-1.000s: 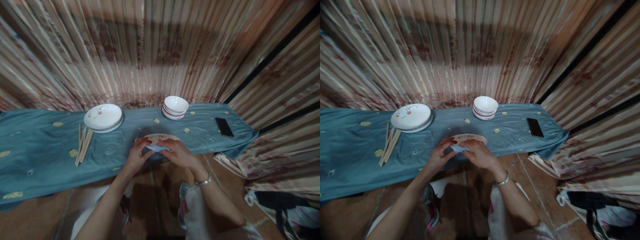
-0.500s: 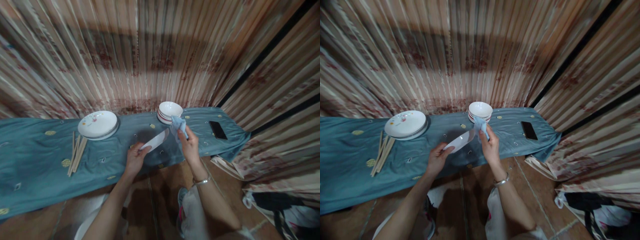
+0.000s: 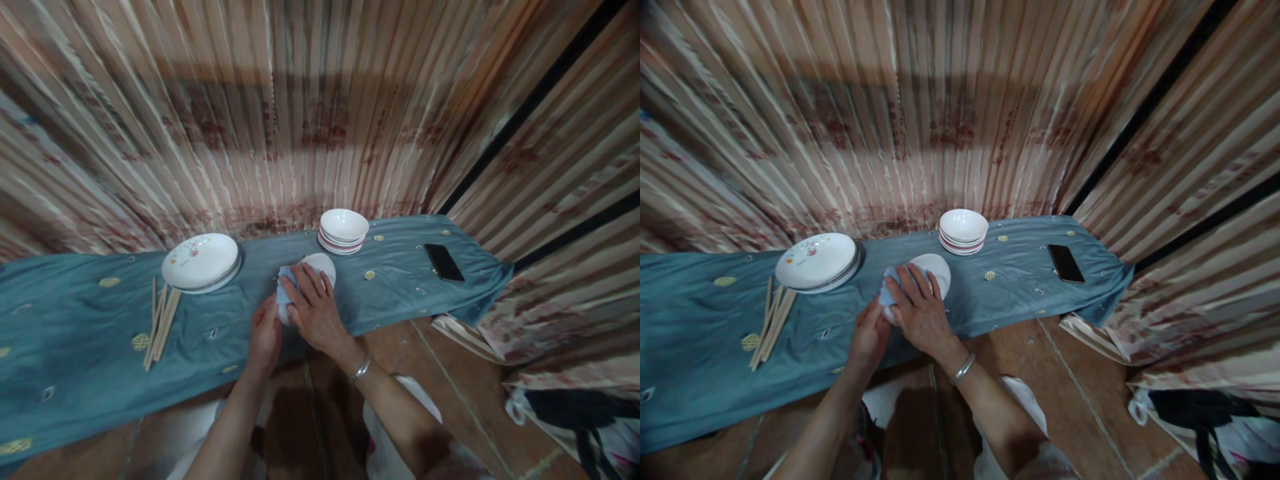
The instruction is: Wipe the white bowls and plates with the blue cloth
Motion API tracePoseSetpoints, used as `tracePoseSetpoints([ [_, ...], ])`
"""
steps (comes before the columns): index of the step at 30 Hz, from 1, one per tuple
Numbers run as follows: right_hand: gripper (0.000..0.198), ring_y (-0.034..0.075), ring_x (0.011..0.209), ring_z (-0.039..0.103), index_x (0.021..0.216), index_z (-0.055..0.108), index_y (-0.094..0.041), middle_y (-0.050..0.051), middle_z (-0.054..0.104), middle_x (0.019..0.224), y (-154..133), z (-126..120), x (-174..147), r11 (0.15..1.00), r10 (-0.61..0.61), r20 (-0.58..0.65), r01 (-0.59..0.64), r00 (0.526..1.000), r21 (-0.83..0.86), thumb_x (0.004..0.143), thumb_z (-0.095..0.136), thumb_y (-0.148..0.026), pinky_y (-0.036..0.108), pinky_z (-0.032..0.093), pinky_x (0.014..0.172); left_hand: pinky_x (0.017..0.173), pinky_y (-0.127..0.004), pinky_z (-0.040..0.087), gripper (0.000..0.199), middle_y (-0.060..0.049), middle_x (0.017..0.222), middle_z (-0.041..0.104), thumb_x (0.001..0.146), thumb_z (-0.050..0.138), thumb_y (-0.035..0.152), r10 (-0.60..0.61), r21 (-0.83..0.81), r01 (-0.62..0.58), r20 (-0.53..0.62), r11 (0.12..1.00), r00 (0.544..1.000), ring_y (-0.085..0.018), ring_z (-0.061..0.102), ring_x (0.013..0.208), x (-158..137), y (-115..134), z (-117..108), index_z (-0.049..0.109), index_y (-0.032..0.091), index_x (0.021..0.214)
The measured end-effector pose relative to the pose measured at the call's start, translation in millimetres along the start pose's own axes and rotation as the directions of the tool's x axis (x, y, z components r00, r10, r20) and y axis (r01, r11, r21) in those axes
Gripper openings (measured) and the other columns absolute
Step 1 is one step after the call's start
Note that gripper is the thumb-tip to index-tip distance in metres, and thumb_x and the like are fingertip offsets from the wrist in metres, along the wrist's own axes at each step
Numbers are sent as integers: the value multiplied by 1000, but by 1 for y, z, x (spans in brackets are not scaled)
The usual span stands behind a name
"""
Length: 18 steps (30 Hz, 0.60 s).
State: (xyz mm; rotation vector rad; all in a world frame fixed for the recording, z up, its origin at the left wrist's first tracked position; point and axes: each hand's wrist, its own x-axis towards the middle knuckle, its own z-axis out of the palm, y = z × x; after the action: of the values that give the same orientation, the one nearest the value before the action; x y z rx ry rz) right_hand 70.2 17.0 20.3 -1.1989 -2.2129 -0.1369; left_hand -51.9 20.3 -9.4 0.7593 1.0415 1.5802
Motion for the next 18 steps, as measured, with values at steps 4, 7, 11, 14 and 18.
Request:
tracePoseSetpoints([
  [4,47,24,150,23,147,42,-18,12,38,157,15,3,6,994,106,-100,-104,989,26,101,35,-25,52,17,121,93,-36,52,36,-8,91,77,66,80,47,-110,-174,104,-23,979,994,-25,67,104,0,2,6,74,17,85],
  [7,47,23,148,27,148,41,-17,14,38,156,27,9,8,978,198,-171,-184,965,96,102,30,-26,51,19,120,96,-39,51,39,-10,94,78,69,78,49,-132,-200,128,-4,971,991,-27,65,111,-1,2,10,75,16,89],
  [11,48,21,147,30,148,40,-17,14,39,155,36,17,8,943,292,-208,-244,934,226,104,26,-29,48,24,120,97,-40,51,39,-11,97,78,71,78,45,-162,-224,159,3,962,987,-30,64,115,-3,3,9,75,14,94],
  [14,48,21,146,32,147,41,-18,13,40,154,41,24,7,911,342,-225,-263,912,318,103,26,-32,47,28,119,95,-39,52,34,-10,97,78,75,75,42,-181,-230,177,4,957,983,-31,63,116,-4,5,5,75,15,96],
  [18,50,22,145,34,148,40,-17,14,42,153,49,38,2,852,419,-242,-287,875,437,103,26,-35,47,31,119,94,-37,53,27,-10,96,78,80,72,35,-213,-232,208,1,950,977,-29,64,116,-2,5,-4,74,15,98],
])
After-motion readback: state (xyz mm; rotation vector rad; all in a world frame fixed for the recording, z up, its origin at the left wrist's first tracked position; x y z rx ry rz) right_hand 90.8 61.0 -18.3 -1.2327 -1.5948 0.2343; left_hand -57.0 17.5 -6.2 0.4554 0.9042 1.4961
